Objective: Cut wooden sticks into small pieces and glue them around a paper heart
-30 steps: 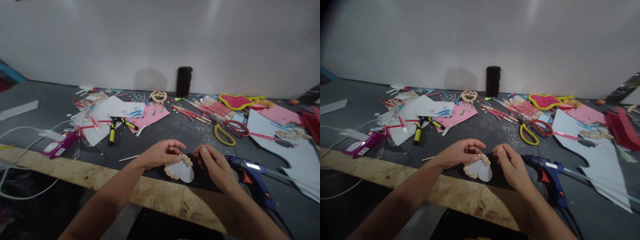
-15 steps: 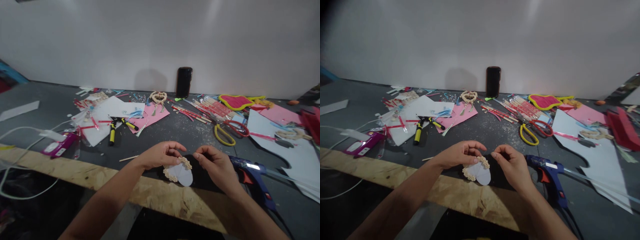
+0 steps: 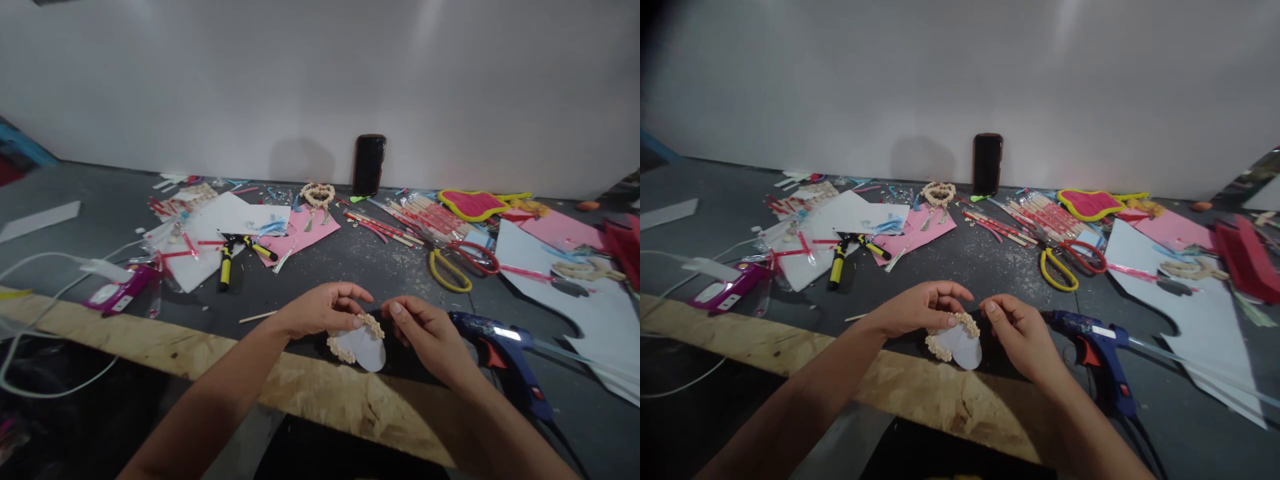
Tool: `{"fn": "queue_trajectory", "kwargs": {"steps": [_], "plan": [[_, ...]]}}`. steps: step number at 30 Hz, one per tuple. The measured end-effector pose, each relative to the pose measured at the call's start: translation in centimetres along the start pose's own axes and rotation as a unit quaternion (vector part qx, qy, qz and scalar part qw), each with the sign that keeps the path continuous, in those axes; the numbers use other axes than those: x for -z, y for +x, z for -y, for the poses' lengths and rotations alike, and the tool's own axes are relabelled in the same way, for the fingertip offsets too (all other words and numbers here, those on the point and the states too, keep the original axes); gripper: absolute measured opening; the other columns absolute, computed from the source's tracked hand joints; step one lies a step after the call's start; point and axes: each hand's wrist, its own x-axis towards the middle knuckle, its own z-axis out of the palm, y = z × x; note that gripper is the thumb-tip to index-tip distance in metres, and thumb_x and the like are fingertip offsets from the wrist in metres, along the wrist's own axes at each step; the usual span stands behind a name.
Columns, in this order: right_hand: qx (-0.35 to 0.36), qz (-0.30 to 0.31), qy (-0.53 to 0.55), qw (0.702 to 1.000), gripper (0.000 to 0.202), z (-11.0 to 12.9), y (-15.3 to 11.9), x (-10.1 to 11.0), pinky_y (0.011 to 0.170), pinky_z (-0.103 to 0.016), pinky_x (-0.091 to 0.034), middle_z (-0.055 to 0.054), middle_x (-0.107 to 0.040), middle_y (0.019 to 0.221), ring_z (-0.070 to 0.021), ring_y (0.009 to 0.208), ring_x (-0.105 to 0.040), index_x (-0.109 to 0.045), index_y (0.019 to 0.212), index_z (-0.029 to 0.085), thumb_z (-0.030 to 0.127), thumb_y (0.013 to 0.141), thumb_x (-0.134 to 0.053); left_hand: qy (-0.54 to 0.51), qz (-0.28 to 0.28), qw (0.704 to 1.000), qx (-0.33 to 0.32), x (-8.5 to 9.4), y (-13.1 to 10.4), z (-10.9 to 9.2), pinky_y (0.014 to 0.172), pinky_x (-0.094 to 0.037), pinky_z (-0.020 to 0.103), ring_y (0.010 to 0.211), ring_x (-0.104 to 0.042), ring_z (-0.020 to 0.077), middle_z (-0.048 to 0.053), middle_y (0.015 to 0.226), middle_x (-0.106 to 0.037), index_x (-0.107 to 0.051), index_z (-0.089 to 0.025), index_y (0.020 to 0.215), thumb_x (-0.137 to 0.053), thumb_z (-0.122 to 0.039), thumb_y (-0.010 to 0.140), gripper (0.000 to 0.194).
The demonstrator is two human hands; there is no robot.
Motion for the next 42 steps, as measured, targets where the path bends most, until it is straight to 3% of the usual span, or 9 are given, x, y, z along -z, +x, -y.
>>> {"fn": "queue_trajectory", "kwargs": {"steps": [7,13,22,28,42], "plan": [[-0.011,0.078,-0.001,0.997,0.036,-0.5,-0.1,-0.3,0.044,-0.021,-0.034,0.003,-0.049,0.058,-0.0094,0.050,-0.044,-0.058,0.080,0.019,0.049,0.089,-0.040,-0.002,0.014,1.000,0.005,0.0,0.0,0.1,0.058,-0.039,0.019,0.064,-0.052,0.0072,0.000,0.083,-0.057,-0.056,-0.017,0.111,-0.069,-0.020,0.070,0.042],[-0.036,0.064,0.019,0.997,0.043,-0.2,0.0,-0.3,0.047,-0.023,-0.037,0.001,-0.052,0.060,-0.0105,0.051,-0.046,-0.061,0.092,0.017,0.053,0.087,-0.039,0.003,0.004,1.000,-0.005,0.1,0.0,0.2,0.059,-0.038,0.019,0.066,-0.051,0.0071,0.000,0.083,-0.056,-0.056,-0.017,0.109,-0.068,-0.018,0.070,0.040],[-0.034,0.072,0.009,0.997,0.040,0.0,0.0,-0.2,0.048,-0.023,-0.038,0.001,-0.053,0.061,-0.0104,0.052,-0.047,-0.061,0.094,0.017,0.051,0.087,-0.041,0.017,-0.014,1.000,-0.018,0.1,0.3,0.2,0.061,-0.038,0.020,0.068,-0.051,0.0077,0.000,0.083,-0.056,-0.057,-0.016,0.107,-0.065,-0.016,0.072,0.036],[-0.020,0.128,0.053,0.990,0.030,-1.1,0.1,-0.6,0.070,-0.029,-0.048,-0.003,-0.064,0.088,-0.0172,0.081,-0.061,-0.057,0.101,0.022,0.042,0.079,-0.060,0.026,-0.019,0.999,-0.035,0.1,0.2,0.4,0.063,-0.039,0.021,0.072,-0.053,0.0097,0.002,0.086,-0.059,-0.057,-0.016,0.107,-0.063,-0.017,0.073,0.035],[-0.034,0.146,0.030,0.988,0.021,-1.1,0.2,-0.7,0.066,-0.026,-0.045,-0.001,-0.064,0.084,-0.0145,0.075,-0.058,-0.058,0.094,0.021,0.040,0.084,-0.053,0.023,-0.044,0.998,-0.041,0.0,0.3,0.4,0.066,-0.040,0.022,0.073,-0.053,0.0098,0.002,0.085,-0.059,-0.060,-0.015,0.104,-0.063,-0.016,0.072,0.032]]}}
